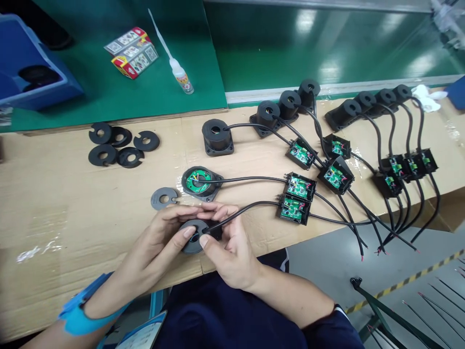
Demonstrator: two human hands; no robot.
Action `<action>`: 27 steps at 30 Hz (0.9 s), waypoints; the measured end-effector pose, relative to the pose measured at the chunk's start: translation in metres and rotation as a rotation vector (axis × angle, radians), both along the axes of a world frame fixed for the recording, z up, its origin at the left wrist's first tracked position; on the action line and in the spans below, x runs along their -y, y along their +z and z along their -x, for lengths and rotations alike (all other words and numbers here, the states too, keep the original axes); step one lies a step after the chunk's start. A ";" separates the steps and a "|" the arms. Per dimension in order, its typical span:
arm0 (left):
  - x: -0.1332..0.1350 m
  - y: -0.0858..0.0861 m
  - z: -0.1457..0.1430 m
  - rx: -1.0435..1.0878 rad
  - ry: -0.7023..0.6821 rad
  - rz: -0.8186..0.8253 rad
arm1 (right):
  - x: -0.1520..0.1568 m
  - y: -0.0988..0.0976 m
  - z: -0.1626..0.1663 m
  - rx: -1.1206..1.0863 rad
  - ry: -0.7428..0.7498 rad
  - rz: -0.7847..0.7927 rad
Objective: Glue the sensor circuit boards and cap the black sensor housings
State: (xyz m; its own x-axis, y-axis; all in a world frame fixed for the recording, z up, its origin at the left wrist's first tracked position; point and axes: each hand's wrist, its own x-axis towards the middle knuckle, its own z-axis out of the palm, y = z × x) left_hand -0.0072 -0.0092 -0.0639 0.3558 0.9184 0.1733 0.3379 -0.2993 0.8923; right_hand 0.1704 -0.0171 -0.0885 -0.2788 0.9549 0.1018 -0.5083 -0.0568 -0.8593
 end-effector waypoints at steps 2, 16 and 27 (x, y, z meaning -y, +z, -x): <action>0.003 -0.007 -0.004 0.062 0.030 -0.001 | 0.000 0.001 0.000 0.003 0.000 0.008; -0.014 -0.008 0.006 -0.180 -0.129 -0.331 | -0.003 0.000 -0.001 -0.055 0.024 0.042; -0.011 -0.009 0.006 -0.166 -0.118 -0.268 | -0.004 -0.002 -0.005 0.049 0.079 0.008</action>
